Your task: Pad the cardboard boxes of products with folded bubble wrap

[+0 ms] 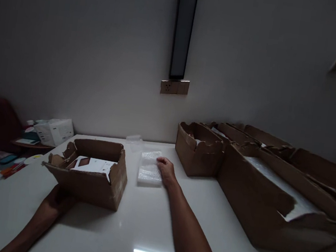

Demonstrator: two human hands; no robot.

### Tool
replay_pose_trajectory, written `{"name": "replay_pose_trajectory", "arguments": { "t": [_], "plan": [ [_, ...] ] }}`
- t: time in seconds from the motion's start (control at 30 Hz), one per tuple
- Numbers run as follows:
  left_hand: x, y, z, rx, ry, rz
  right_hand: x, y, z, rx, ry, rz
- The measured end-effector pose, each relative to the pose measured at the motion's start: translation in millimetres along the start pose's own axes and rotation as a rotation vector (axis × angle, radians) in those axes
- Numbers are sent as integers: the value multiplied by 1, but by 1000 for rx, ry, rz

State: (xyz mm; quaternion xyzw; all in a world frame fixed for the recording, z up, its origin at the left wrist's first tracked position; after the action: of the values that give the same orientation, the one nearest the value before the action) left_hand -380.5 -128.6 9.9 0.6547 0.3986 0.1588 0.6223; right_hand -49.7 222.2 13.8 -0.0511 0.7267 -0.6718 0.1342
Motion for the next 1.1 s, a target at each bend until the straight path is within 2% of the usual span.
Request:
{"name": "replay_pose_trajectory", "arguments": {
  "t": [0.17, 0.3, 0.43, 0.5, 0.57, 0.7, 0.8, 0.87, 0.97, 1.1],
  "plan": [
    [-1, 4, 0, -10, -21, 0, -13, -12, 38, -46, -120, 121],
    [-4, 4, 1, 7, -23, -5, -41, -23, 78, -127, -187, 264],
    [-4, 4, 2, 15, -38, -35, -80, -31, 111, -220, -127, 436],
    [-4, 4, 2, 5, -31, -31, -86, -35, 120, -265, -98, 507],
    [-5, 5, 3, -3, -15, -1, -74, -40, 127, -329, -109, 552],
    [-3, 10, 6, 19, 7, 82, -19, -55, 147, -488, -196, 595],
    [13, 18, 6, 36, -3, 45, 25, -69, 171, -642, -279, 722],
    [33, 26, 3, 44, -14, -39, 40, -74, 179, -720, -312, 806],
    [66, 40, -5, 56, -31, -114, 33, -72, 168, -706, -319, 865],
    [95, 49, -17, 71, -77, -108, -11, -58, 134, -630, -249, 931]
  ]
}}
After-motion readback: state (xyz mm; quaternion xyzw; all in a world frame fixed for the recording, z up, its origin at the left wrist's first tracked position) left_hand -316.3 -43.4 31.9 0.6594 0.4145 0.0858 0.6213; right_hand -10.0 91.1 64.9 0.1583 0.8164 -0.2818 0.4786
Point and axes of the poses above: each hand's wrist, its own z-axis away from the middle knuckle, its own x-axis out of the palm, y = z × x, the point moved 8 cm from there along -z, towards the middle knuckle, and after that the axes turned 9 degrees about z, right-handed, at the moved point
